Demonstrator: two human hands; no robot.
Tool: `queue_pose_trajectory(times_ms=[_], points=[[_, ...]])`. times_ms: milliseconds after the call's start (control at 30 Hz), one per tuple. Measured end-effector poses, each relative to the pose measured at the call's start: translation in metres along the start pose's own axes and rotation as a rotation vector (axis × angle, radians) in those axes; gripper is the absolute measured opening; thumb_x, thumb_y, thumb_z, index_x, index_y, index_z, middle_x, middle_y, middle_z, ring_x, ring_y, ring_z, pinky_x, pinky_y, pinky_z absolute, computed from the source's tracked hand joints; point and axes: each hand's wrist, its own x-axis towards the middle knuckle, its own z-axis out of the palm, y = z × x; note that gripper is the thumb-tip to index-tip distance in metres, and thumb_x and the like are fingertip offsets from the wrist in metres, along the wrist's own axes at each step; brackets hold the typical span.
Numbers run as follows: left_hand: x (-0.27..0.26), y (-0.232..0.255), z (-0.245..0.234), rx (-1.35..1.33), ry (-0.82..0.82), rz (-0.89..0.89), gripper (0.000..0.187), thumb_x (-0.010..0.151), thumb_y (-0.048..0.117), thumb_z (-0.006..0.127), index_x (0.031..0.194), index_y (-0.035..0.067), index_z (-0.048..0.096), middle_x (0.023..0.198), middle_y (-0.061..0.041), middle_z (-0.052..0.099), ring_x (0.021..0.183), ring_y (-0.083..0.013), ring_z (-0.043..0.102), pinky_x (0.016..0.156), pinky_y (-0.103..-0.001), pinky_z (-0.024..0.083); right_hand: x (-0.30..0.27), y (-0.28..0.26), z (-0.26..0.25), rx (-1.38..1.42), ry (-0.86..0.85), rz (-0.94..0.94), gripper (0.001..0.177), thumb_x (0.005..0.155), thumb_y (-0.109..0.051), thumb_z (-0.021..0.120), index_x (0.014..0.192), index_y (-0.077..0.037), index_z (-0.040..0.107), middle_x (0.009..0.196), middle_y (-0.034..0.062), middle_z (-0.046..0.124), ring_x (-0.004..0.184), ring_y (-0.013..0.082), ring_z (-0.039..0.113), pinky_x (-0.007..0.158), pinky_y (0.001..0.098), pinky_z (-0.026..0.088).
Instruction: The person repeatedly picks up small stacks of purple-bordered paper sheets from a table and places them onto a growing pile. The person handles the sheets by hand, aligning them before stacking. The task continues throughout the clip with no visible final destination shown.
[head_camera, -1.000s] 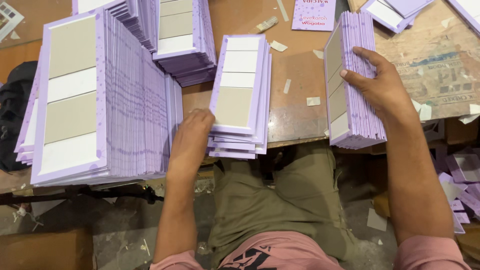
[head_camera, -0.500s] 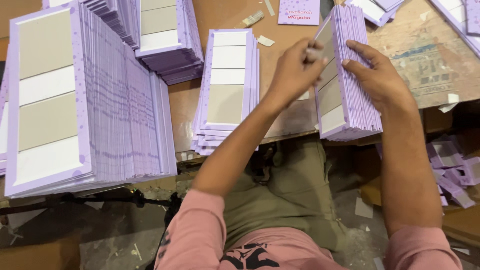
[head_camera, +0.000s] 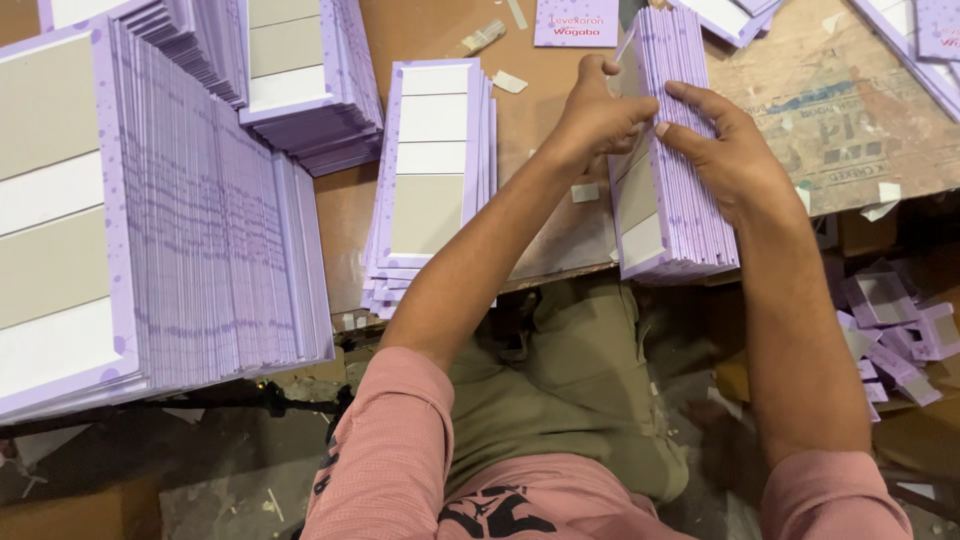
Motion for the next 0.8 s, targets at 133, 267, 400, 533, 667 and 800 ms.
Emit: queue_pose_trajectory(times_ms=[133,267,400,533,667,800], points=[[-0.012,-0.005,-0.004,0.015,0.050,-0.169,0.069,0.072,0.007,0.070,0.128,0.010,0.029,0.075,-0.007,0.061,0.049,-0.0125,0.055,0.037,-0.033,0.052,-0.002,0.000,0.000,0.005,0.022,0.030,0.049,0.096,-0.011,0.069,0.144,-0.008,0.059,0.135,0.0125,0.064,0.106,0.0142,0.067,0.088,0.0235,0.059],[-0.001,-0.012,0.000,-0.288,-0.053,-0.024,0.079,0.073,0.008,0.075,0.134,0.008,0.025,0.083,-0.010,0.061,0.058,-0.0151,0.057,0.043,-0.031,0.044,0.000,0.004,0.000,0.054,-0.001,0.005,0.049,0.096,-0.011,0.070,0.144,-0.005,0.058,0.135,0.0135,0.063,0.108,0.0151,0.066,0.090,0.0239,0.058],[0.013,-0.010,0.004,-0.061,-0.005,-0.033,0.083,0.072,0.010,0.078,0.136,0.008,0.024,0.090,-0.009,0.060,0.070,-0.0144,0.062,0.051,-0.033,0.054,0.002,0.010,0.001,0.033,-0.017,-0.074,0.049,0.098,-0.010,0.070,0.145,-0.003,0.058,0.138,0.0123,0.061,0.116,0.0146,0.063,0.096,0.0227,0.055],[0.016,0.004,0.005,-0.069,-0.007,-0.171,0.088,0.069,0.011,0.076,0.136,0.008,0.019,0.086,-0.011,0.061,0.067,-0.0156,0.061,0.051,-0.034,0.056,0.005,0.013,0.003,0.066,-0.029,-0.076,0.050,0.097,-0.010,0.071,0.144,-0.002,0.057,0.139,0.0132,0.060,0.116,0.0152,0.063,0.095,0.0227,0.056],[0.020,0.013,0.003,-0.033,0.015,-0.280,0.071,0.068,0.005,0.074,0.126,0.001,0.033,0.072,-0.006,0.053,0.058,-0.0137,0.052,0.051,-0.036,0.059,0.005,0.016,0.004,0.093,-0.038,-0.066,0.051,0.096,-0.010,0.071,0.144,-0.002,0.056,0.141,0.0137,0.059,0.117,0.0158,0.064,0.097,0.0228,0.057],[0.033,0.008,-0.004,-0.084,-0.129,-0.327,0.017,0.064,0.003,0.066,0.080,-0.004,0.068,0.052,0.000,0.042,0.042,-0.0128,0.039,0.043,-0.031,0.046,0.005,0.011,0.005,0.102,-0.028,-0.056,0.051,0.096,-0.010,0.072,0.145,-0.003,0.057,0.139,0.0131,0.060,0.113,0.0140,0.065,0.095,0.0227,0.057]])
